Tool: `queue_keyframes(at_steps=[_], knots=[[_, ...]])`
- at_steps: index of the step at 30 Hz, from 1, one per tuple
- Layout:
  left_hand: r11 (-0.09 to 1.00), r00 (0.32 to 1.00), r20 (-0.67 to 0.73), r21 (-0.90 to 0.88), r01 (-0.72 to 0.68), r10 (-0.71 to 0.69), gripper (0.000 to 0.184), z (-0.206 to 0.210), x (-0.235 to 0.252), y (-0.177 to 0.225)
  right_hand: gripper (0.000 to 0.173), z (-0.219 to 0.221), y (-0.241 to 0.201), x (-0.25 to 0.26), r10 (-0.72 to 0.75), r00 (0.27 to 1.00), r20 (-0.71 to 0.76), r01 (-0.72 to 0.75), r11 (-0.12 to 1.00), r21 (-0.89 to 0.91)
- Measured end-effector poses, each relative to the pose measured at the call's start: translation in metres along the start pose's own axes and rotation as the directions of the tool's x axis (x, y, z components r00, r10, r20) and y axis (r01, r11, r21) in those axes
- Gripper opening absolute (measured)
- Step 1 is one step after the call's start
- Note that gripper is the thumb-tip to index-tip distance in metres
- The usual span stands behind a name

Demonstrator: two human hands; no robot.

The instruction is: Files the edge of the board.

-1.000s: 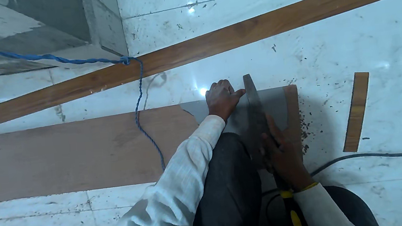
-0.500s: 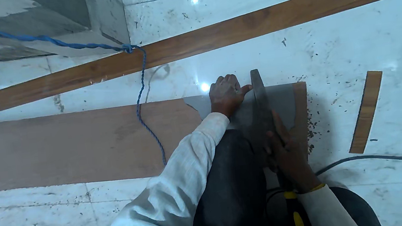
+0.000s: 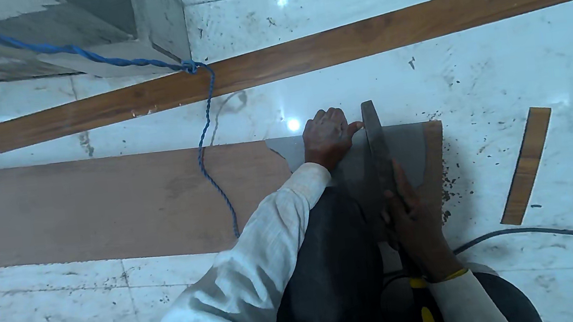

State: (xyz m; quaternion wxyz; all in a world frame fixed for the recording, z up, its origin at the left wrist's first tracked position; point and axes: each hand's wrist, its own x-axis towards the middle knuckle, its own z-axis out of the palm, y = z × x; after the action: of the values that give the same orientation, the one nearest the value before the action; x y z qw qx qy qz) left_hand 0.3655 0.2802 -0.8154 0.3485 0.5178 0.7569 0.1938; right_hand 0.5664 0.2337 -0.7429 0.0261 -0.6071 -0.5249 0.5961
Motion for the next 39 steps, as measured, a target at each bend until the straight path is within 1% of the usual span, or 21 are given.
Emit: queue_keyframes(at_steps=[3,5,7,9,12,15,17,20,21,23,24,26,29,31,32,34,35,37,39], knots=[[0.999,0.999,0.024,0.001,-0.037,0.037,0.037,-0.002,-0.001,-0.002,0.057,0.004,-0.004,-0.002,-0.027,0.999,-0.045,0.021,0.991,-0.131],[0.996,0.996,-0.02,0.001,-0.09,0.09,0.034,0.0,-0.002,-0.005,0.058,0.009,-0.01,-0.002,-0.046,0.995,-0.085,0.024,0.97,-0.243],[0.995,0.994,-0.037,0.013,-0.1,0.101,0.036,0.001,-0.002,-0.005,0.059,0.013,-0.014,0.001,-0.084,0.99,-0.111,0.044,0.946,-0.322],[0.997,0.997,-0.017,0.019,-0.074,0.075,0.037,0.0,-0.004,-0.002,0.059,0.017,-0.015,0.004,-0.105,0.988,-0.112,0.061,0.938,-0.34],[0.996,0.995,-0.053,0.037,-0.08,0.082,0.037,0.001,-0.004,-0.003,0.058,0.015,-0.008,0.004,-0.158,0.981,-0.112,0.111,0.933,-0.343],[0.994,0.991,-0.082,0.043,-0.098,0.101,0.036,0.003,-0.002,-0.004,0.058,0.014,-0.006,-0.006,-0.116,0.987,-0.11,0.068,0.927,-0.369],[0.993,0.988,-0.103,0.054,-0.11,0.115,0.036,0.004,-0.002,-0.005,0.057,0.017,-0.008,0.0,-0.117,0.986,-0.117,0.059,0.909,-0.413],[0.994,0.995,-0.041,0.066,-0.092,0.095,0.038,0.003,-0.004,-0.003,0.057,0.014,-0.01,0.016,-0.154,0.982,-0.111,0.087,0.886,-0.456],[0.994,0.995,-0.041,0.063,-0.09,0.092,0.038,0.002,-0.003,-0.002,0.057,0.012,-0.01,0.016,-0.17,0.979,-0.111,0.102,0.885,-0.455],[0.996,0.996,-0.044,0.049,-0.075,0.077,0.038,0.002,-0.005,0.0,0.058,0.011,-0.007,0.003,-0.185,0.976,-0.111,0.12,0.892,-0.436],[0.996,0.995,-0.068,0.044,-0.076,0.079,0.038,0.001,-0.002,0.0,0.058,0.013,-0.006,-0.001,-0.194,0.975,-0.111,0.13,0.896,-0.425],[0.996,0.994,-0.073,0.042,-0.079,0.081,0.037,-0.001,-0.001,-0.003,0.057,0.017,-0.006,0.0,-0.199,0.972,-0.124,0.127,0.891,-0.435],[0.998,0.998,-0.007,0.04,-0.058,0.058,0.038,0.0,-0.005,0.001,0.058,0.013,-0.012,0.021,-0.179,0.976,-0.126,0.097,0.87,-0.483],[0.998,0.999,0.0,0.045,-0.045,0.045,0.039,-0.004,0.001,0.002,0.058,0.005,-0.023,0.027,-0.112,0.989,-0.095,0.066,0.918,-0.391],[0.998,0.999,0.013,0.044,-0.037,0.037,0.04,-0.005,0.001,0.003,0.057,0.003,-0.023,0.023,-0.082,0.993,-0.082,0.054,0.953,-0.297],[0.998,0.999,0.026,0.045,-0.034,0.033,0.042,-0.006,0.002,0.001,0.057,-0.003,-0.015,0.011,-0.055,0.996,-0.066,0.047,0.992,-0.121],[0.999,0.999,0.024,0.038,-0.037,0.036,0.043,-0.003,0.0,-0.001,0.057,-0.005,-0.01,0.004,-0.043,0.998,-0.052,0.04,0.997,-0.062],[0.999,0.999,0.006,0.028,-0.042,0.042,0.044,0.003,0.0,-0.003,0.057,-0.009,-0.004,-0.002,-0.019,0.999,-0.029,0.02,1.0,0.008],[0.999,0.999,-0.019,0.026,-0.04,0.041,0.045,0.005,0.001,-0.003,0.057,-0.01,-0.003,-0.001,0.005,1.0,-0.009,-0.005,0.999,0.039]])
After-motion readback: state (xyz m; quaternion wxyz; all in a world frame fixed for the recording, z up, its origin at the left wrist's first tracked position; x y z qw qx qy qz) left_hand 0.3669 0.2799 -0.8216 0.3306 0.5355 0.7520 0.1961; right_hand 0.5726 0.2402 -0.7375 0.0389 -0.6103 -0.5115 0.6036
